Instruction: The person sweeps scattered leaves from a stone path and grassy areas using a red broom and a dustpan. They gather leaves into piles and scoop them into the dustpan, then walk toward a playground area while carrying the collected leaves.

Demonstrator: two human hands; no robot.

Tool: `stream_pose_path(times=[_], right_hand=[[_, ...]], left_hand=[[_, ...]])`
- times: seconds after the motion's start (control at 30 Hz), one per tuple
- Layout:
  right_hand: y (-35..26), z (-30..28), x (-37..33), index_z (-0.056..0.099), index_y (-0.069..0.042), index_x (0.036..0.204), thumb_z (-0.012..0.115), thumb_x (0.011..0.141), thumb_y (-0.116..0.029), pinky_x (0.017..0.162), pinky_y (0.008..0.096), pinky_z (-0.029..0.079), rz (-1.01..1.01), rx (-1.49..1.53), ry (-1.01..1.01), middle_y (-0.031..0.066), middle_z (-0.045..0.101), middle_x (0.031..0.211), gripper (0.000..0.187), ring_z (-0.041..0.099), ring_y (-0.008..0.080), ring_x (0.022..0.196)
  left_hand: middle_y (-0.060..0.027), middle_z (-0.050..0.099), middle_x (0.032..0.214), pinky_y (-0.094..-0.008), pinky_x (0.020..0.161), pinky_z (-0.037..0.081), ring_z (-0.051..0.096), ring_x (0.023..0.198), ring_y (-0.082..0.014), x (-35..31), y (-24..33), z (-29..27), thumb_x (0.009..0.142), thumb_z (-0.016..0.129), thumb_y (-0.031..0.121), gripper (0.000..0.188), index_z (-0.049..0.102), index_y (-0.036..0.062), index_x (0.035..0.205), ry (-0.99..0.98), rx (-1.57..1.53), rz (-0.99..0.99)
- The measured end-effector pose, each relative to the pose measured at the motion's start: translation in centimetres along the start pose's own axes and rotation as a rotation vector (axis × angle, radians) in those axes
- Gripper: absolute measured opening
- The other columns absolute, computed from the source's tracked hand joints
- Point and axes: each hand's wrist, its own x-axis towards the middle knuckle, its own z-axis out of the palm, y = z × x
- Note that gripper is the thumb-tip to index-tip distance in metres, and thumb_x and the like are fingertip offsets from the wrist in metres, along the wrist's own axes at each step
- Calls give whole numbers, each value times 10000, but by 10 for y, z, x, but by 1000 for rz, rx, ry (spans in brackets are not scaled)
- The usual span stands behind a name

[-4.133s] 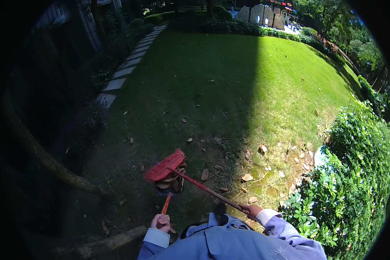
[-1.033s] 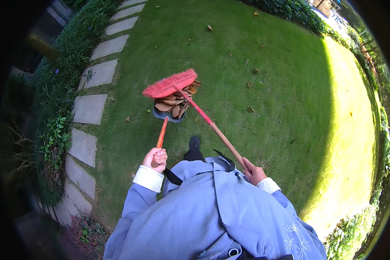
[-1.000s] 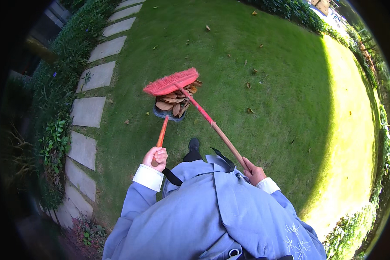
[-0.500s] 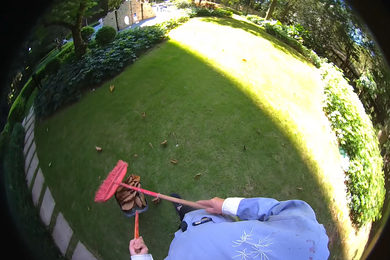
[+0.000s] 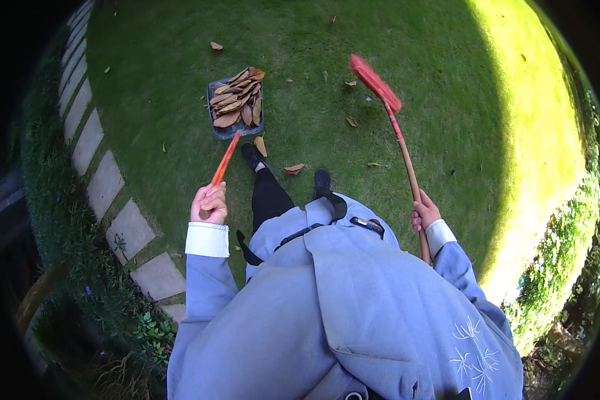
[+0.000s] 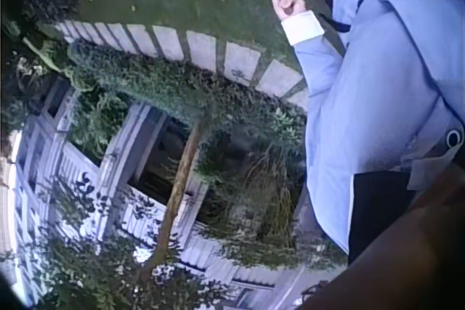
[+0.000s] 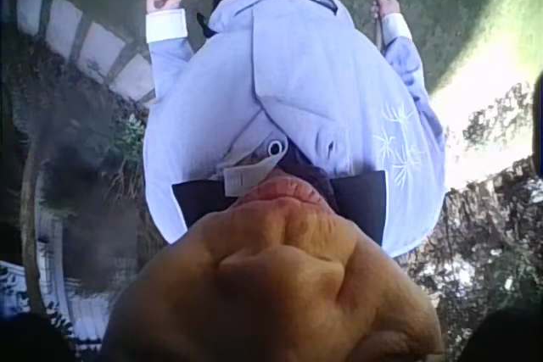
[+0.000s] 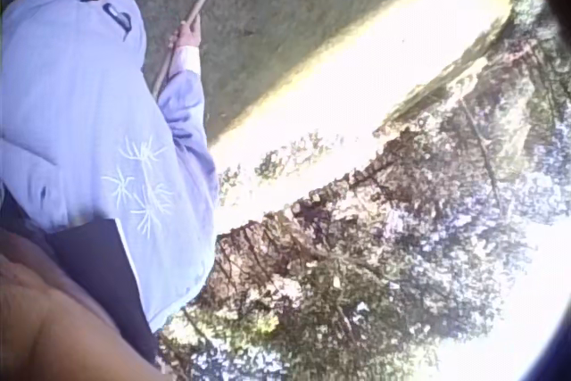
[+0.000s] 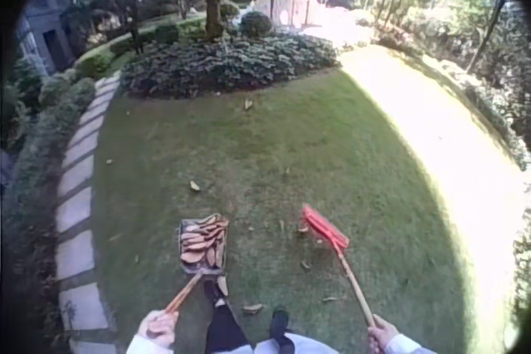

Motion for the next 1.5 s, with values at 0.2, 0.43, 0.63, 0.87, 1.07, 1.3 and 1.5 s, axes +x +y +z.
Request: stream_pose_path(times=[0.2, 0.43, 0.63, 0.87, 1.07, 1.3, 1.5], right_hand=[[26, 19, 65, 407, -118, 777, 431, 834, -173, 302, 218, 288, 415, 690, 131, -34, 349, 480, 83, 313, 78, 343], [22, 182, 163, 366, -121, 540, 440, 803, -182, 321, 199, 328, 449, 1032, 89, -30, 351, 401, 280, 372, 74, 341], [-160, 382, 179, 375, -41, 602, 376, 777, -61, 337, 183, 375, 387, 1171, -304, 13, 423, 473, 176, 421, 77, 369], [-214, 427, 108, 377, -70, 609, 445, 850, -196, 333, 198, 344, 341, 1192, -825, -29, 361, 483, 281, 364, 63, 370], [-155, 395, 68, 395, -114, 834, 461, 862, -205, 326, 181, 340, 117, 1000, -492, -26, 375, 555, 117, 376, 43, 406], [-22, 352, 26, 360, -115, 532, 462, 797, -248, 335, 179, 330, 560, 1163, -137, -46, 362, 424, 313, 363, 54, 350], [31, 440, 95, 428, 51, 1070, 379, 789, -72, 361, 181, 383, 757, 1511, -5, -20, 367, 455, 310, 386, 75, 382]], left_hand=[[-35, 349, 575, -199, 307, 344, 373, 424, -95, 41, 118, 81, 837, 371, 46, 157, 324, -91, 897, 41, 16, -33], [-41, 356, 590, -189, 311, 343, 367, 418, -85, 34, 245, 160, 824, 389, 37, 212, 335, -119, 956, 97, 132, -53], [-40, 358, 594, -182, 305, 333, 363, 418, -78, 33, 304, 188, 824, 400, 38, 217, 360, -129, 958, 126, 208, -1], [-37, 358, 592, -188, 313, 339, 368, 419, -84, 9, 326, 182, 833, 392, 42, 229, 336, -129, 975, 48, 98, 2], [-31, 356, 590, -199, 319, 343, 380, 423, -88, -24, 350, 170, 845, 361, 50, 163, 330, -94, 915, 36, 2, -31], [-23, 337, 552, -212, 336, 351, 374, 403, -100, -16, 424, 194, 844, 343, 52, 95, 333, -11, 773, 69, 11, -62], [-28, 348, 544, -210, 338, 354, 379, 408, -100, 19, 510, 266, 829, 355, 41, 82, 342, -9, 766, 131, 8, -82]])
